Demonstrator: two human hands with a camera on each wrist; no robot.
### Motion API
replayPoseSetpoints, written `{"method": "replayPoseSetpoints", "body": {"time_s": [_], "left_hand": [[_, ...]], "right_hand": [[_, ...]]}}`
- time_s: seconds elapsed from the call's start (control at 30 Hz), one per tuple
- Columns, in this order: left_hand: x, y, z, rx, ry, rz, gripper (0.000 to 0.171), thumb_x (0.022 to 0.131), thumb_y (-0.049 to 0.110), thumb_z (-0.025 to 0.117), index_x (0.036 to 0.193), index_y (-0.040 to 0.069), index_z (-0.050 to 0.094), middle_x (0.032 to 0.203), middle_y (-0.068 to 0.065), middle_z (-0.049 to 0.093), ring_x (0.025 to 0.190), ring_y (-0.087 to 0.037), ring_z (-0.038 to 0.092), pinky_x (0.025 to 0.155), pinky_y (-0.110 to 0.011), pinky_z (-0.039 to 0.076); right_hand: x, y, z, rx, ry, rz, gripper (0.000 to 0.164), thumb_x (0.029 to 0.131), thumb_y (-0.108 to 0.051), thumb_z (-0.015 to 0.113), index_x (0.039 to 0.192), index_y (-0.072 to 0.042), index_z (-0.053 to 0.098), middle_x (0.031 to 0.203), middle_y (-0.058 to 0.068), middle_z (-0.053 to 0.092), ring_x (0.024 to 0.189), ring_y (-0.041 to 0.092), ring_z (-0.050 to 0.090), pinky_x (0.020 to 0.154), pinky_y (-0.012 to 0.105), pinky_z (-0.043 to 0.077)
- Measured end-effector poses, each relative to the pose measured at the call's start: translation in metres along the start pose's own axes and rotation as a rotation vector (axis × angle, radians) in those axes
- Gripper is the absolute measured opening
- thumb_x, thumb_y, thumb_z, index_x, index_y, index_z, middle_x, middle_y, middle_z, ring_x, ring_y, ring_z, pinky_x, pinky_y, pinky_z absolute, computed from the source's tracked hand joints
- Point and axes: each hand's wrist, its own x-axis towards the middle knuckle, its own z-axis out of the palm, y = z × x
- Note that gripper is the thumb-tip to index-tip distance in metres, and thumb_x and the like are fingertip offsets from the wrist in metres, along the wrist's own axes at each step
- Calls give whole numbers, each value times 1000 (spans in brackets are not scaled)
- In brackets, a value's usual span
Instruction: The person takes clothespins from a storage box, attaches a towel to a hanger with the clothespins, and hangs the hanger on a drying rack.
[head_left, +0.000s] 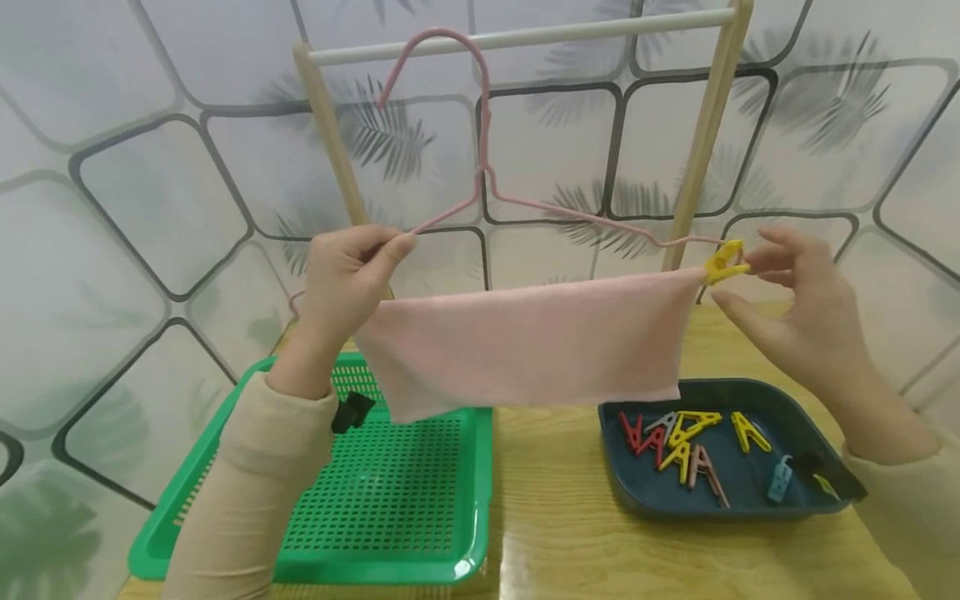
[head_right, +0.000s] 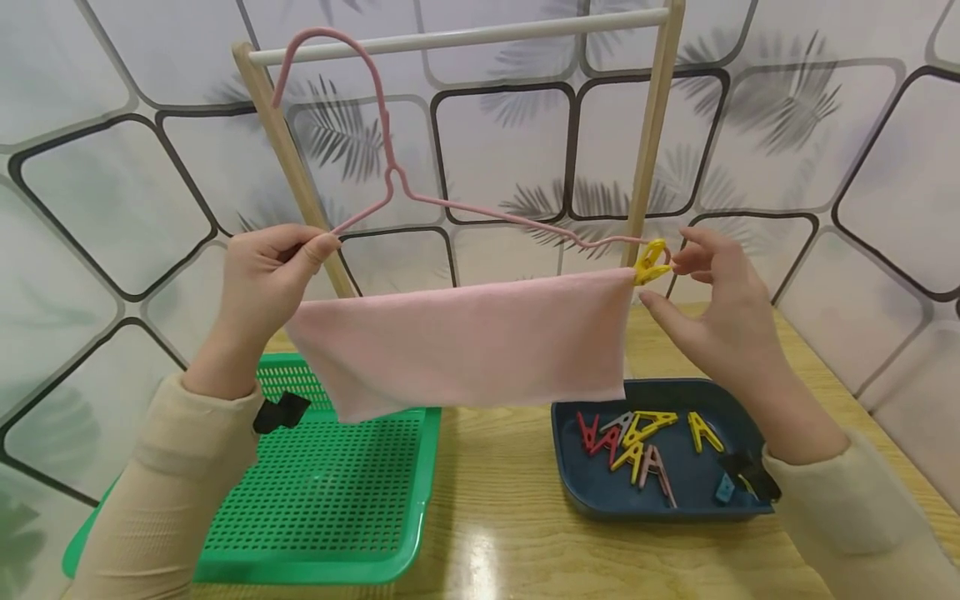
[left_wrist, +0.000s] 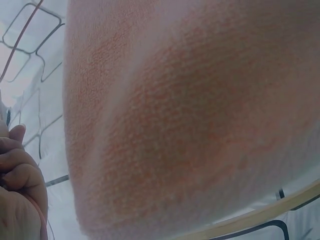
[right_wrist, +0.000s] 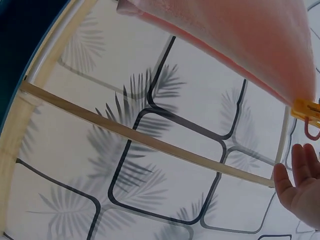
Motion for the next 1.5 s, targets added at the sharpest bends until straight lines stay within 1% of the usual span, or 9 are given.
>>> {"method": "replayPoseSetpoints", "body": {"time_s": [0.07,0.17,0.33,0.4,0.57,0.8,1.13,1.33,1.5], "left_hand": [[1,-1,0,2,-4,-2,12,79,1,65,70,-6,66,49,-6,50,42,-6,32,43,-17,28],[1,-1,0,-15,-14,-10,12,79,2,65,70,-7,66,51,-7,51,42,-6,33,44,-18,29],[1,-1,2,-13,-23,-36,12,79,3,65,70,-6,66,52,-6,52,44,-5,34,45,-18,30],[1,-2,2,-14,-24,-39,12,79,3,65,70,-6,66,53,-6,52,44,-5,34,45,-18,30],[1,-3,4,-28,-36,-41,13,80,3,64,71,-6,66,53,-6,51,44,-6,34,45,-19,30],[1,-2,5,-28,-79,-56,15,82,6,63,71,-4,66,50,-3,46,43,-9,31,43,-21,28],[1,-1,0,-10,-134,-43,15,82,5,61,69,-3,62,52,-3,47,45,-8,33,44,-20,28],[1,-3,-7,-7,-79,-10,15,81,3,62,69,-5,61,54,-5,51,45,-8,35,44,-18,30],[-1,-5,-17,15,-25,-34,15,81,3,62,68,-5,62,55,-1,52,44,-6,34,44,-18,30]], "right_hand": [[0,2,0,39,-23,22,66,66,16,66,124,1,39,98,-7,48,93,-9,42,82,7,33],[-2,7,0,130,-64,29,56,68,23,57,120,7,41,102,-17,43,93,-6,44,78,6,36],[-5,16,-3,460,-122,22,35,81,19,41,113,8,48,104,-6,53,93,6,52,77,10,40],[-6,17,-3,520,-141,55,29,87,13,38,112,5,51,105,-3,55,91,7,54,76,11,41],[-6,13,-1,422,-153,152,21,92,2,40,108,0,54,99,-5,57,83,3,57,71,11,43],[-7,10,4,435,-89,202,19,88,6,45,98,-5,58,89,-6,59,76,2,59,65,13,46],[-7,3,8,293,-34,268,15,89,-3,48,97,7,55,87,-9,57,73,-2,58,63,12,45],[-6,-3,10,328,-46,236,13,89,-1,48,94,9,55,86,-12,57,72,-3,58,63,11,45],[-9,-4,12,337,-93,177,12,90,0,46,93,9,53,88,-12,57,75,-1,58,65,11,44]]}}
